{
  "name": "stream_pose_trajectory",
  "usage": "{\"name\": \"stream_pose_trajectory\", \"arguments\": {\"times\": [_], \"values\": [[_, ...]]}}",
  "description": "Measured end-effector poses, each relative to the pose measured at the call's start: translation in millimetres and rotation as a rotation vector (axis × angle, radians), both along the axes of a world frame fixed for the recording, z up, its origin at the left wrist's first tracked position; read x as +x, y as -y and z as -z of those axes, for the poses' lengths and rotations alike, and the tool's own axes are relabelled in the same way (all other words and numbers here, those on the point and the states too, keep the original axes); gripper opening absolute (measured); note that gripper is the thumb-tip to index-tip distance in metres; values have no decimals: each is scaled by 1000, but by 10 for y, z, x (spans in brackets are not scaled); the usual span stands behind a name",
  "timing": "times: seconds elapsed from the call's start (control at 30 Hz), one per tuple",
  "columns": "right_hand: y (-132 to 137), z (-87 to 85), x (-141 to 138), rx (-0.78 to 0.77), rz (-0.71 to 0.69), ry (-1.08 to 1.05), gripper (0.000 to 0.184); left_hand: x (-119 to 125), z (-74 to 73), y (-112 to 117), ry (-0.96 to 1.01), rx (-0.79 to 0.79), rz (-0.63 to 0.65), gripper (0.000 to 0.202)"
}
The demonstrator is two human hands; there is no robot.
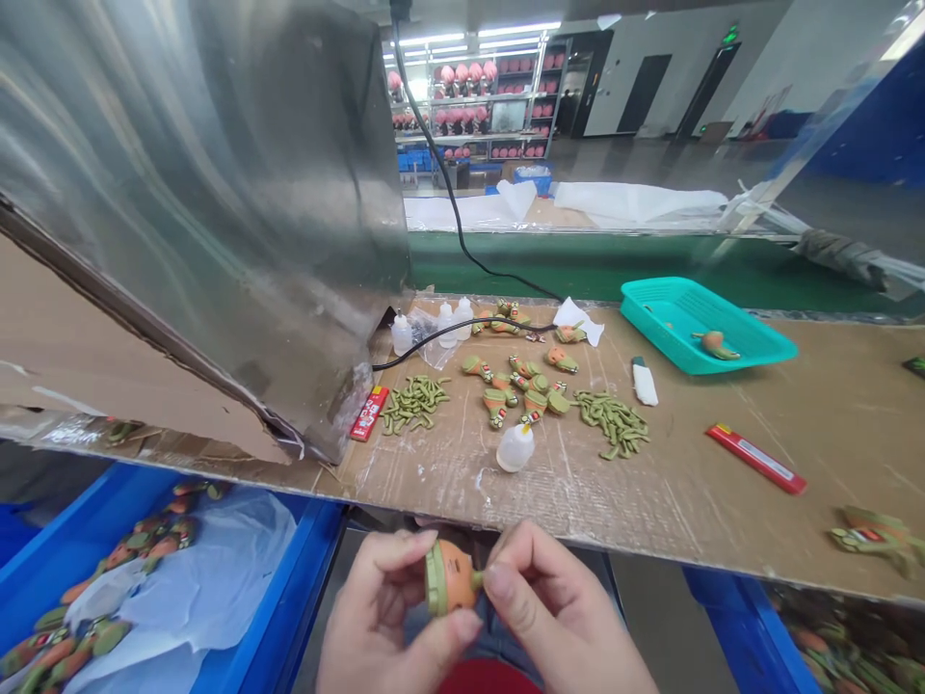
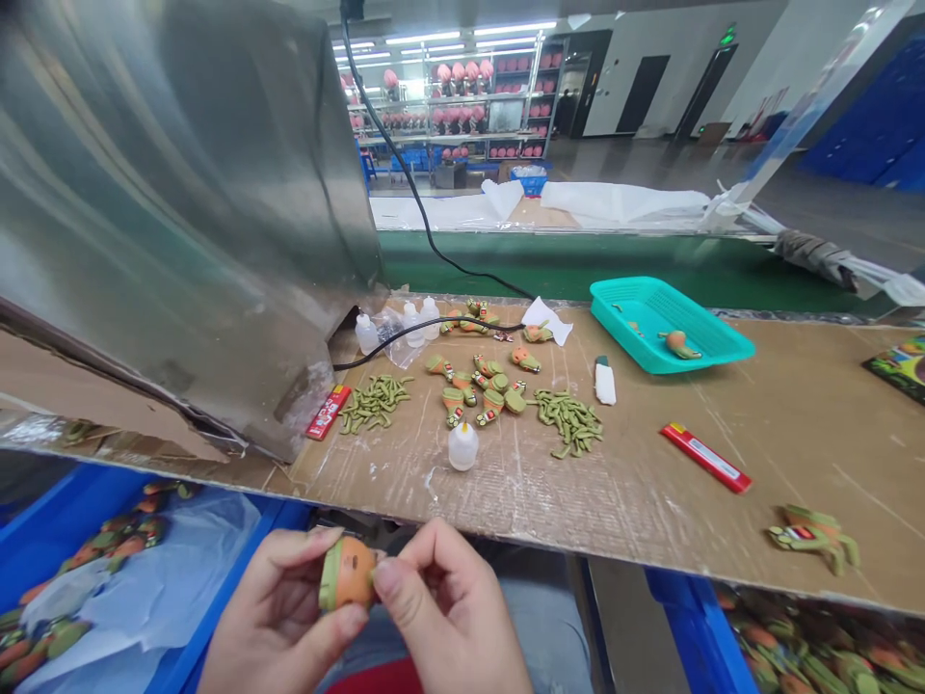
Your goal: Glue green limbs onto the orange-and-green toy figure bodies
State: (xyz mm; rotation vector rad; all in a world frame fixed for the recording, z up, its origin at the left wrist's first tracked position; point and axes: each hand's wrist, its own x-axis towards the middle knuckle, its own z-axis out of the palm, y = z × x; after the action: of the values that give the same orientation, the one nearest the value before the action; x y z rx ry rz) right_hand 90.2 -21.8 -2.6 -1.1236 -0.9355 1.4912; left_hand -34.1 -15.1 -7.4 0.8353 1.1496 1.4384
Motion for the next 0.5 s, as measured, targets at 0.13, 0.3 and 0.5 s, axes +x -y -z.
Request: {"name": "stream_pose_trajectory", "arguments": {"times": [0.13,0.3,0.5], "values": [[-292,311,214,147,346,460,36,-60,20,-152,78,-54,45,32],[-749,603,509,252,419,681,44,-104,68,-199,241,-161,164,31],[-439,239,350,184,243,457,30,-150,114,-192,259,-229,269,32]]}}
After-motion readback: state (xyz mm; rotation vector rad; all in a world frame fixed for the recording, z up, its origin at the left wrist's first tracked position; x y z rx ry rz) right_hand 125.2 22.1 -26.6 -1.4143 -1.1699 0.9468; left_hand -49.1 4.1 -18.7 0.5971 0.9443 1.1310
